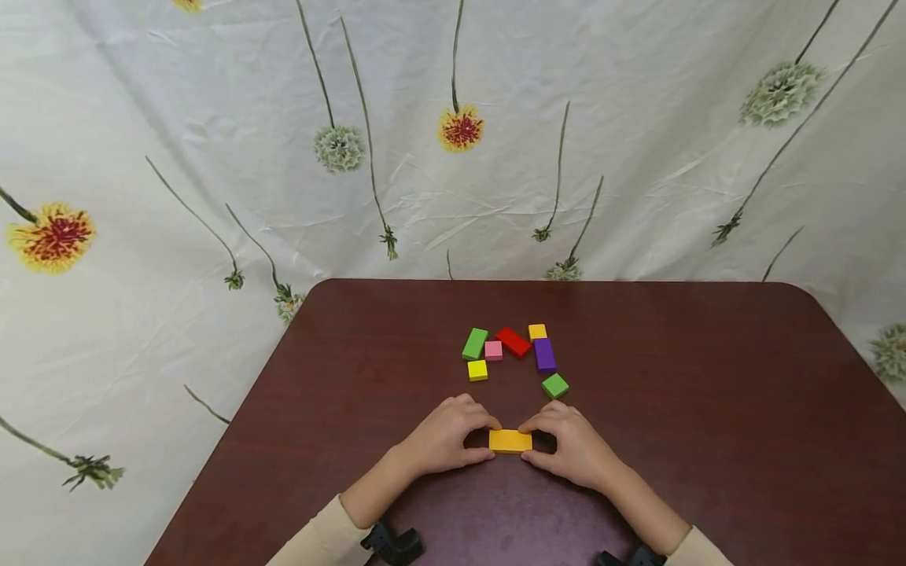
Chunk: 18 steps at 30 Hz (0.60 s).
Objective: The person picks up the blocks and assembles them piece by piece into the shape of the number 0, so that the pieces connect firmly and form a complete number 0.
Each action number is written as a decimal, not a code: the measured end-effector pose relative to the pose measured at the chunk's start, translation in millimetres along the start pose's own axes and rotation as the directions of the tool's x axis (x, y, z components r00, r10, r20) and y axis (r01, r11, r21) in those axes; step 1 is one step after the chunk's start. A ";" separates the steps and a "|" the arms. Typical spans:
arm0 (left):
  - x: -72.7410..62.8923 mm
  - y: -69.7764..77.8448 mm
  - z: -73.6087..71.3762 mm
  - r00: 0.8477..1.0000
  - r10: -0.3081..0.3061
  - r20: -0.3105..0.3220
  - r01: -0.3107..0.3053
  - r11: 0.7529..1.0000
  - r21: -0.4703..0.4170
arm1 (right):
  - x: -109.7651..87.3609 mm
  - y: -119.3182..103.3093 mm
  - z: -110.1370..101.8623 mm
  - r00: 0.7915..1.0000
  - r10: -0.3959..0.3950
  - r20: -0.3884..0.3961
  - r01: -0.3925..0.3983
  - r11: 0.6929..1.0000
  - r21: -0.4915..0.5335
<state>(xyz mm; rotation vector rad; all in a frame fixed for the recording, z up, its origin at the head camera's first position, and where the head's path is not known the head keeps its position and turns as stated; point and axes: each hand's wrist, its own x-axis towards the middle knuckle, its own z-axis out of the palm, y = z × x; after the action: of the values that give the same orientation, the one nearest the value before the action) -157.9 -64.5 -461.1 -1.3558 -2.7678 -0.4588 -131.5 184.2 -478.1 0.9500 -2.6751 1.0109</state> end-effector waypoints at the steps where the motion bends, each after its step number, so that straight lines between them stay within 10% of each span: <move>1: -0.5 -0.6 0.7 1.000 0.001 -0.005 -0.001 1.000 -0.004 | 0.2 0.6 0.0 1.000 0.002 -0.020 -0.001 1.000 0.009; 10: -2.9 -2.8 3.8 1.000 -0.002 -0.028 0.001 1.000 -0.026 | 9.4 15.3 -12.6 0.915 0.173 -0.364 -0.189 0.982 -0.007; 18: -1.7 -3.6 5.0 1.000 -0.006 -0.019 0.005 1.000 -0.023 | 16.1 30.9 -12.0 0.892 0.311 -0.328 -0.331 0.944 -0.006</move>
<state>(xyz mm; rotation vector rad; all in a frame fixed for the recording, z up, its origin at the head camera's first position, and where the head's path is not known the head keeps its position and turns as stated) -159.1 -66.5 -467.1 -1.3417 -2.7607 -0.5027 -163.9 201.4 -480.7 0.2935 -2.6062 1.0277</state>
